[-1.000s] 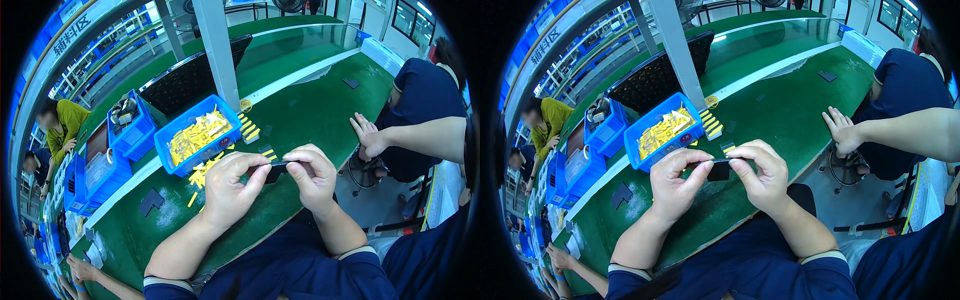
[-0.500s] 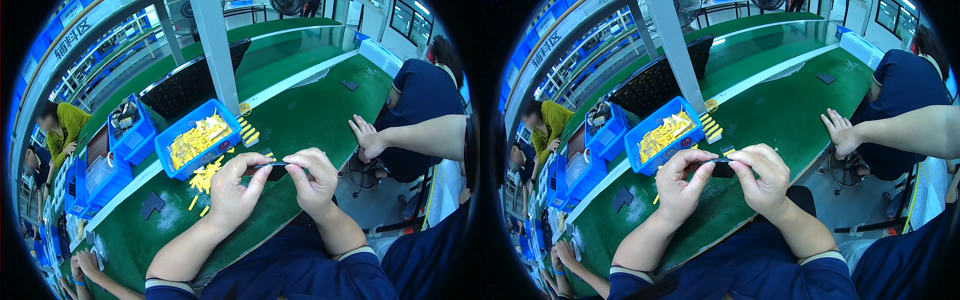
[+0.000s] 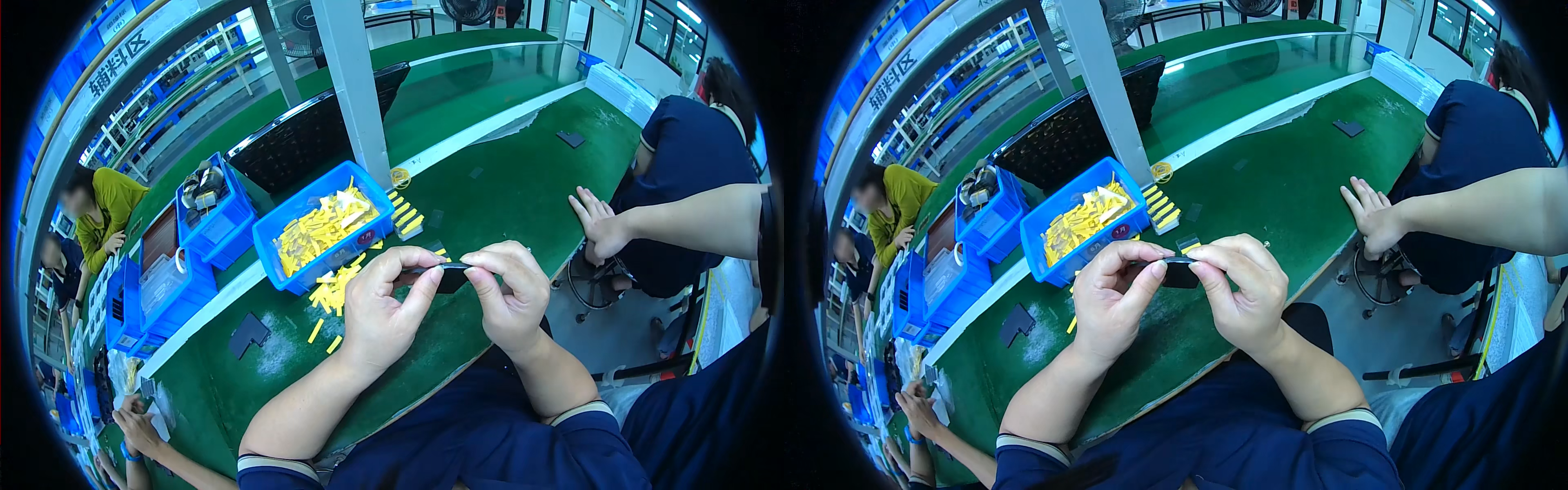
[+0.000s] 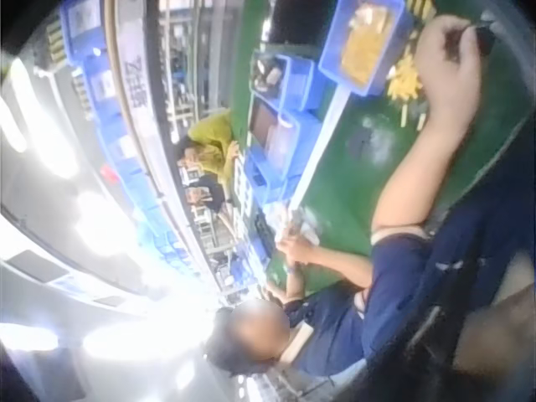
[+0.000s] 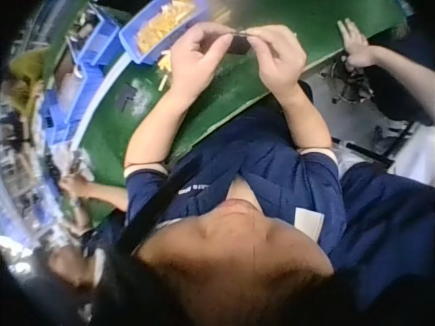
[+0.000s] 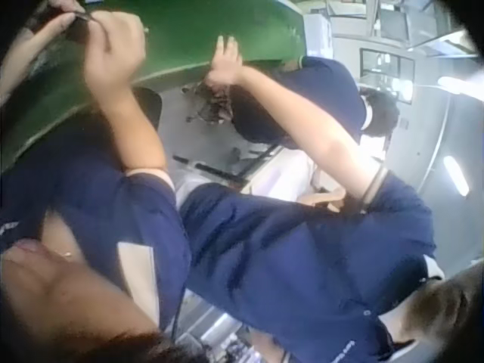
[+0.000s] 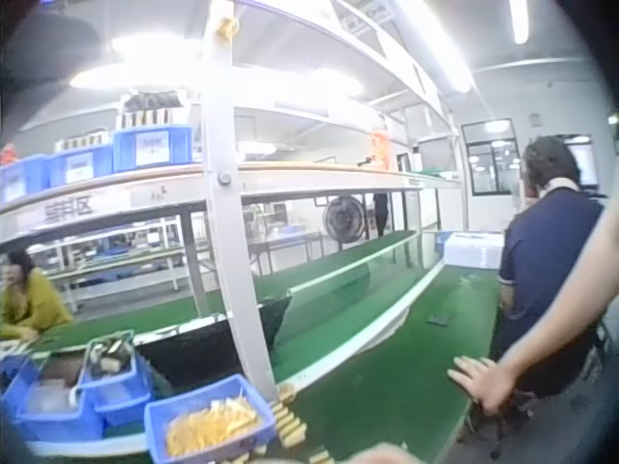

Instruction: The person applies small yellow adhesive strips to the edges of black rectangular electronic components. They pick up the components, align the strips, and press them down, repeating the process for multiple units on a green workbench.

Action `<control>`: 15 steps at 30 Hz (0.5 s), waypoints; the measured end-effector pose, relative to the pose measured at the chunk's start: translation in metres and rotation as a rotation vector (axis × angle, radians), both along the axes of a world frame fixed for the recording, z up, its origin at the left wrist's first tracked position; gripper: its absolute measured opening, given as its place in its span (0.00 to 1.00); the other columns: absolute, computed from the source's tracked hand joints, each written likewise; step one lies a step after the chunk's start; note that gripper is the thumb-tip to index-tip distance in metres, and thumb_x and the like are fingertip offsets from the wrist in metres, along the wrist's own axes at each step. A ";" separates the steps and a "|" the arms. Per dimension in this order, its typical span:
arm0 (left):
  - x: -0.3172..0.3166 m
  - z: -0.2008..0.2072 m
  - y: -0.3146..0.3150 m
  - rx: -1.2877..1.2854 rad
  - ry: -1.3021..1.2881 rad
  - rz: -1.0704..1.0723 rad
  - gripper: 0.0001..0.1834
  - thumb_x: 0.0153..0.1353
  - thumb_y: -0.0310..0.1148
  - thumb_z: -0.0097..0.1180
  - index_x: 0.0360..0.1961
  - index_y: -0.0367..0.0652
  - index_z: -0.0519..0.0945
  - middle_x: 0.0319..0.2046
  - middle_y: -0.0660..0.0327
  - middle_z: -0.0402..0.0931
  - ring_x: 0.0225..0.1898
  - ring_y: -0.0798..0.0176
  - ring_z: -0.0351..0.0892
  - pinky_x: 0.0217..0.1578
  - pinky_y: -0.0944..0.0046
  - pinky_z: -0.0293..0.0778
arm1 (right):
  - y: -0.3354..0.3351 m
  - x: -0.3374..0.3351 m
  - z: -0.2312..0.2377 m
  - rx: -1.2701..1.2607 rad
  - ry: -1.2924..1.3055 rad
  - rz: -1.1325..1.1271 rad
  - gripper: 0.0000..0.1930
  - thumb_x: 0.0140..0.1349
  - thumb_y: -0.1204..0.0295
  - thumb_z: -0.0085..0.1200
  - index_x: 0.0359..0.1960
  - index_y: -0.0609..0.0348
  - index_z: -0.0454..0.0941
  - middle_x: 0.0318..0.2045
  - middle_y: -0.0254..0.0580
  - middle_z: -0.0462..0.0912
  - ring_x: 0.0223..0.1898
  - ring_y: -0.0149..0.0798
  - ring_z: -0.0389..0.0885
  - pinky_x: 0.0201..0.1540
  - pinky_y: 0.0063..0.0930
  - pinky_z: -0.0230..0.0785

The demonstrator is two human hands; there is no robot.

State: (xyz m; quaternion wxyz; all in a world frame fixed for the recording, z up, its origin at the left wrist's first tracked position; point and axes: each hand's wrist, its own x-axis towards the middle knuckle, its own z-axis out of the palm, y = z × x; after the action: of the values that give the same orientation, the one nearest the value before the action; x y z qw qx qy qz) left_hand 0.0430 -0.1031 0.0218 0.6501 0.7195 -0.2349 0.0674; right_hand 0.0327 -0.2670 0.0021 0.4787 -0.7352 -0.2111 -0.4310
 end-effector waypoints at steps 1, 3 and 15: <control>0.000 0.000 0.000 -0.003 0.001 -0.002 0.07 0.60 0.22 0.56 0.40 0.34 0.76 0.38 0.58 0.78 0.39 0.71 0.77 0.42 0.72 0.73 | 0.000 0.000 0.000 0.000 0.003 0.000 0.07 0.50 0.81 0.61 0.32 0.63 0.81 0.26 0.41 0.79 0.26 0.36 0.77 0.29 0.24 0.68; 0.000 -0.001 0.000 -0.009 0.002 -0.005 0.07 0.60 0.22 0.55 0.40 0.35 0.76 0.38 0.58 0.78 0.39 0.71 0.77 0.42 0.71 0.73 | 0.000 0.000 0.000 -0.001 -0.004 0.000 0.07 0.50 0.81 0.61 0.32 0.62 0.81 0.26 0.41 0.79 0.26 0.36 0.77 0.29 0.24 0.67; 0.003 -0.003 0.000 -0.110 0.088 -0.030 0.05 0.61 0.23 0.54 0.38 0.35 0.76 0.38 0.58 0.78 0.34 0.73 0.74 0.37 0.72 0.72 | 0.003 0.001 -0.003 0.039 0.024 0.017 0.07 0.51 0.81 0.61 0.33 0.62 0.81 0.27 0.41 0.79 0.27 0.35 0.77 0.29 0.24 0.68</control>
State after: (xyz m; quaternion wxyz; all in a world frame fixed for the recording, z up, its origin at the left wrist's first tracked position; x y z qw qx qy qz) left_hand 0.0455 -0.1031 0.0184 0.6993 0.6813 -0.2128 0.0391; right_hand 0.0337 -0.2645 -0.0006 0.4990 -0.7289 -0.2032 -0.4223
